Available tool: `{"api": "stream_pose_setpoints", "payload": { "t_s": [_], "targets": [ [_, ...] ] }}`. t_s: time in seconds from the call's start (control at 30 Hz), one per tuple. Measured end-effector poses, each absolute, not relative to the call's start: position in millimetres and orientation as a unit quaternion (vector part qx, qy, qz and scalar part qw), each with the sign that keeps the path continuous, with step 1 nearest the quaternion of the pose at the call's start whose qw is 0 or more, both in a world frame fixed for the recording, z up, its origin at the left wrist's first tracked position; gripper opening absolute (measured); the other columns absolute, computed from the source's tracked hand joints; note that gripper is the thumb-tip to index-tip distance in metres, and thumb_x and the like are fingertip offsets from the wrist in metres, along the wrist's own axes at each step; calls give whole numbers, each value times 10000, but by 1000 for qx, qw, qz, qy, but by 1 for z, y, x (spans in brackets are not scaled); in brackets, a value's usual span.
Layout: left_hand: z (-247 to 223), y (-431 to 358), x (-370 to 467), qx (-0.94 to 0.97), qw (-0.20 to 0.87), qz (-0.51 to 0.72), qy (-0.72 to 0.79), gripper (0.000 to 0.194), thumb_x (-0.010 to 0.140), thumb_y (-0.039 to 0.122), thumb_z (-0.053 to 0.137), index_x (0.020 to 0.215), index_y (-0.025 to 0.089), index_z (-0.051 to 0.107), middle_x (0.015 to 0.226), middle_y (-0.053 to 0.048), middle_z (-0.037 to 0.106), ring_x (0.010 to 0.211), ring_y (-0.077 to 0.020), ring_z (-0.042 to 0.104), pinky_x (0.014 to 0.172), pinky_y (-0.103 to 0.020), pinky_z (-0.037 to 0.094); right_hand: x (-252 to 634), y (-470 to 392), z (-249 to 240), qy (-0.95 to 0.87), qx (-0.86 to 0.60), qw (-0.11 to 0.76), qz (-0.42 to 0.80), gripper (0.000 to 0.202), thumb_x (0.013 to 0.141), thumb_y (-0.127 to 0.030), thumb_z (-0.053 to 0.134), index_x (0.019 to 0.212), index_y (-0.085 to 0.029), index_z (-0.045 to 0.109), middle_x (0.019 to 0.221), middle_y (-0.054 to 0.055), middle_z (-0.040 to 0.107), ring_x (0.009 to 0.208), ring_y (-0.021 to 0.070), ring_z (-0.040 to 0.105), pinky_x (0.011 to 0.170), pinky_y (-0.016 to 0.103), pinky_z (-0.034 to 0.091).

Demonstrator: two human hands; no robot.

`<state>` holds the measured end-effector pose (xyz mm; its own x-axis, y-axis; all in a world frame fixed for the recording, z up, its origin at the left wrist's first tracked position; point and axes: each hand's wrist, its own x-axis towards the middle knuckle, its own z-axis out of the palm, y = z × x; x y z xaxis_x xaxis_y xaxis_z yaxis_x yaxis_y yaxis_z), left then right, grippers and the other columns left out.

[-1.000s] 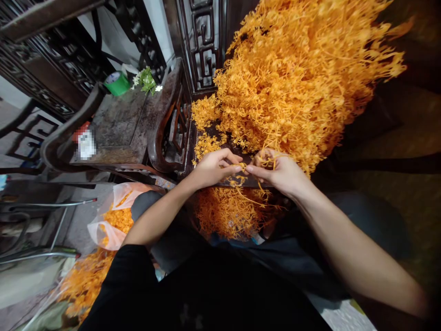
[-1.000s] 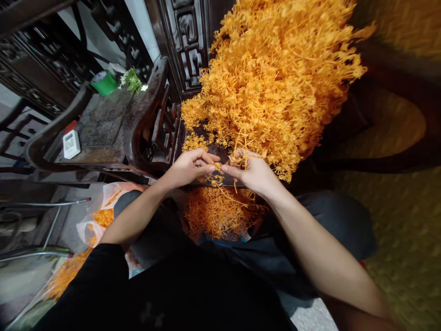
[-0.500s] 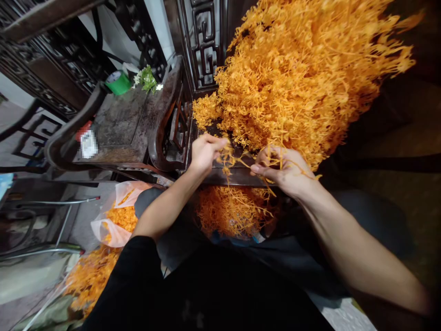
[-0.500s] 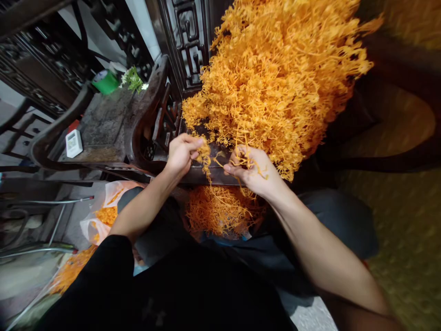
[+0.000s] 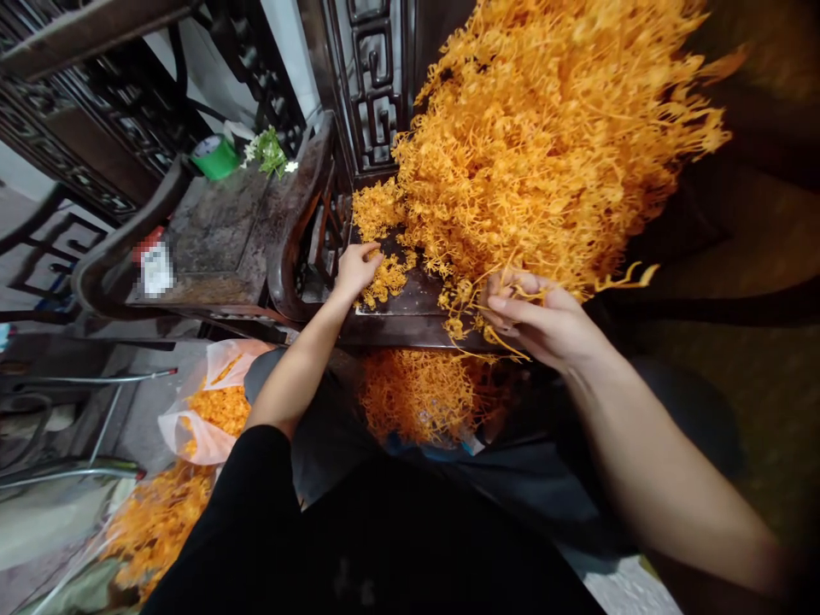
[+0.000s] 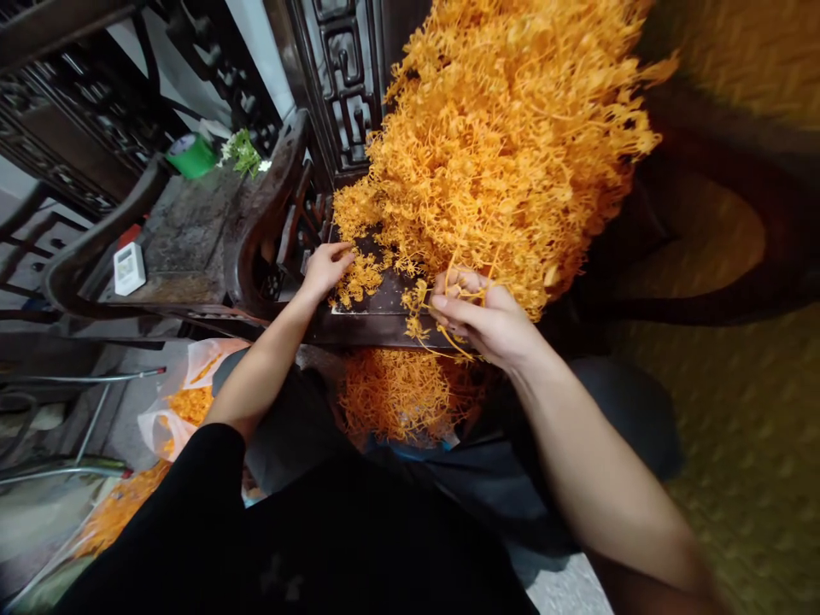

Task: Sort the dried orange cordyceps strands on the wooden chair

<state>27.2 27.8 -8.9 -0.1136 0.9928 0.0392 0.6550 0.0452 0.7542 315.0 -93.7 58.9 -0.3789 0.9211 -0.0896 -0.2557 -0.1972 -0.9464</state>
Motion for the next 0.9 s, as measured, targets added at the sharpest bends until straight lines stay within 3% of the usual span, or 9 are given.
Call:
{"api": "stream_pose_setpoints", "payload": {
  "t_s": [0.07, 0.13, 0.23, 0.3, 0.4, 0.53, 0.7, 0.8, 0.9],
  "targets": [
    [1, 19, 29, 681, 183, 269, 656, 308, 899, 355, 714, 1158, 205, 791, 1469, -140, 620, 1415, -337, 504, 1166, -500, 399, 316, -95, 59, -468, -374, 420, 681, 338, 760, -426, 874, 813, -226, 607, 659, -32, 457, 560, 99, 348, 491, 287, 204],
    [14, 3, 39, 732, 206, 268, 592, 355, 973, 421, 616, 1220, 219, 771, 1479, -121, 621, 1421, -310, 505, 1171, -474, 393, 316, -96, 59, -468, -389, 411, 679, 360, 729, -428, 900, 838, -231, 619, 684, -30, 471, 566, 99, 352, 487, 282, 216],
    [34, -29, 60, 780, 350, 268, 445, 507, 1075, 486, 360, 1404, 232, 650, 1235, -97, 753, 1081, -202, 701, 948, -340, 523, 314, -98, 58, -474, -391, 408, 675, 375, 708, -425, 919, 858, -229, 637, 736, -18, 504, 598, 100, 386, 497, 275, 254],
    [42, -46, 73, 796, 367, 250, 411, 523, 1074, 507, 352, 1431, 231, 616, 1035, -69, 778, 851, -176, 699, 806, -308, 520, 313, -99, 57, -475, -390, 409, 674, 383, 704, -433, 923, 873, -229, 646, 757, -17, 507, 606, 98, 389, 500, 270, 268],
    [43, -61, 83, 811, 342, 244, 407, 410, 1048, 484, 454, 1266, 232, 694, 838, -26, 731, 719, -157, 642, 704, -287, 472, 311, -100, 55, -478, -389, 406, 675, 388, 716, -450, 913, 892, -235, 643, 734, -26, 489, 588, 99, 367, 489, 269, 251],
    [33, -62, 85, 821, 289, 271, 412, 325, 1034, 439, 500, 905, 232, 714, 770, -20, 693, 689, -145, 616, 693, -293, 433, 308, -103, 53, -480, -385, 417, 669, 349, 768, -443, 876, 915, -238, 634, 679, -41, 459, 547, 97, 334, 486, 271, 215],
    [19, -42, 85, 787, 186, 302, 505, 374, 1045, 414, 474, 790, 215, 663, 723, -37, 662, 648, -161, 573, 701, -322, 397, 296, -108, 53, -529, -416, 447, 589, 300, 749, -378, 885, 830, -210, 649, 785, 2, 571, 696, 134, 499, 629, 284, 394],
    [9, -17, 75, 727, 175, 311, 587, 416, 1023, 408, 518, 658, 216, 567, 630, -30, 586, 640, -172, 537, 696, -318, 377, 297, -112, 58, -530, -438, 448, 571, 300, 702, -320, 897, 741, -199, 625, 726, 0, 551, 678, 137, 497, 634, 298, 390],
    [-1, 9, 52, 610, 192, 352, 683, 440, 996, 349, 562, 586, 219, 470, 582, -18, 516, 665, -180, 533, 668, -298, 353, 310, -117, 69, -486, -428, 509, 567, 246, 693, -222, 871, 751, -200, 632, 706, 4, 535, 635, 128, 476, 580, 306, 325]
  ]
}}
